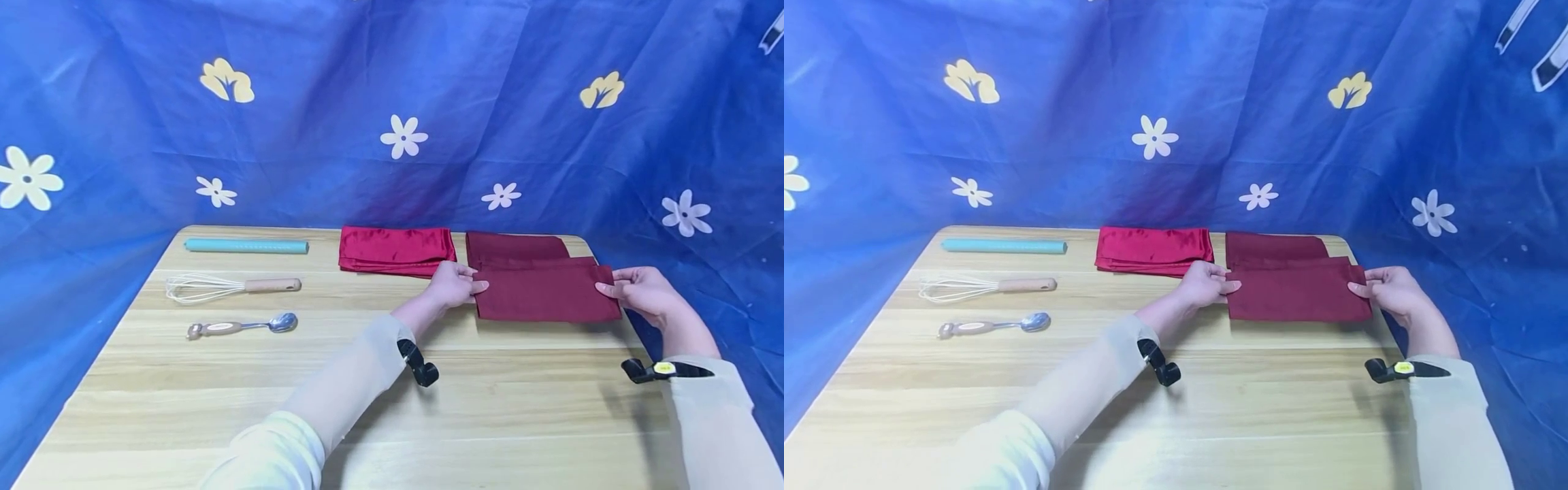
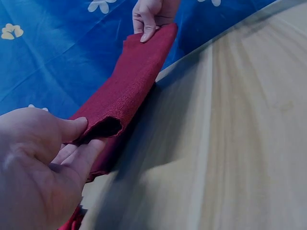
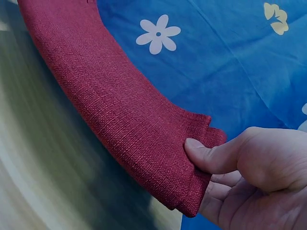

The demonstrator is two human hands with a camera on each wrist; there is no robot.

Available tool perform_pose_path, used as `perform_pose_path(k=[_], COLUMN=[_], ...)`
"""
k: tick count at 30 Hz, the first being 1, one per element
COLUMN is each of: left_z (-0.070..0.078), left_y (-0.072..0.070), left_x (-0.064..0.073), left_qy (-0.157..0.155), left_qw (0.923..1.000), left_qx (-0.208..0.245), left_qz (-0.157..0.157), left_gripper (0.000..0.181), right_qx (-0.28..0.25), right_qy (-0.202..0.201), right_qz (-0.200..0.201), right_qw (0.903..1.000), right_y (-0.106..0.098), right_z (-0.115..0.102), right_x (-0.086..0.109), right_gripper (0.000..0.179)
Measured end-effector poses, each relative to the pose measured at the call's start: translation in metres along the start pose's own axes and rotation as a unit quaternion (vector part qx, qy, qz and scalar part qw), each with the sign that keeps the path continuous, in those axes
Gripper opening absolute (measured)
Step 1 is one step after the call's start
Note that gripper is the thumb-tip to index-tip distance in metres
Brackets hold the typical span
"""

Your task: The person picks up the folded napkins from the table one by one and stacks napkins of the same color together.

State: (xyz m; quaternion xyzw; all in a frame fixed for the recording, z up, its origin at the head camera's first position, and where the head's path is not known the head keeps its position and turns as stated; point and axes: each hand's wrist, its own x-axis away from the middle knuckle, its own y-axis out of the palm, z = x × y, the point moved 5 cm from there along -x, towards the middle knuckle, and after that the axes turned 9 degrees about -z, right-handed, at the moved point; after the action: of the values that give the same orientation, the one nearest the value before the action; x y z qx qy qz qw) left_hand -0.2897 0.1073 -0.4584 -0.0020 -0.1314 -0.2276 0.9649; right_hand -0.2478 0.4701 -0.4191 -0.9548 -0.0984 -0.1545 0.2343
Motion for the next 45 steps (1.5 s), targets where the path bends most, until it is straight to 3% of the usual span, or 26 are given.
perform_pose_path(k=[8, 16, 20, 29, 32, 36, 42, 45], left_z=[0.01, 0.021, 0.024, 0.023, 0.021, 0.019, 0.017, 0.016], left_y=[-0.012, -0.018, -0.023, -0.03, -0.032, -0.033, -0.032, -0.03], left_x=[-0.011, -0.029, -0.038, -0.057, -0.063, -0.069, -0.078, -0.082], left_qy=[-0.001, 0.001, -0.002, -0.007, -0.008, -0.009, -0.009, -0.011], left_qw=[0.9997, 0.9982, 0.9965, 0.9928, 0.9919, 0.9903, 0.9869, 0.9831], left_qx=[-0.024, -0.058, -0.076, -0.1, -0.102, -0.111, -0.131, -0.15], left_qz=[0.006, 0.016, 0.035, 0.066, 0.076, 0.084, 0.094, 0.104], left_gripper=[0.041, 0.033, 0.026, 0.028, 0.03, 0.03, 0.031, 0.028], right_qx=[0.026, -0.04, -0.039, -0.064, -0.076, -0.076, -0.003, 0.01], right_qy=[0.002, -0.011, -0.01, -0.01, -0.003, -0.001, 0.009, 0.013], right_qz=[0.004, -0.003, 0.002, 0.013, 0.017, 0.044, 0.119, 0.143], right_qw=[0.9997, 0.9991, 0.9992, 0.9978, 0.997, 0.9961, 0.9929, 0.9896], right_y=[-0.004, -0.009, -0.009, -0.006, -0.005, -0.007, -0.016, -0.017], right_z=[-0.01, -0.013, -0.013, -0.012, -0.013, -0.015, -0.013, -0.01], right_x=[-0.019, -0.04, -0.054, -0.077, -0.08, -0.085, -0.093, -0.098], right_gripper=[0.055, 0.026, 0.021, 0.038, 0.036, 0.029, 0.057, 0.058])
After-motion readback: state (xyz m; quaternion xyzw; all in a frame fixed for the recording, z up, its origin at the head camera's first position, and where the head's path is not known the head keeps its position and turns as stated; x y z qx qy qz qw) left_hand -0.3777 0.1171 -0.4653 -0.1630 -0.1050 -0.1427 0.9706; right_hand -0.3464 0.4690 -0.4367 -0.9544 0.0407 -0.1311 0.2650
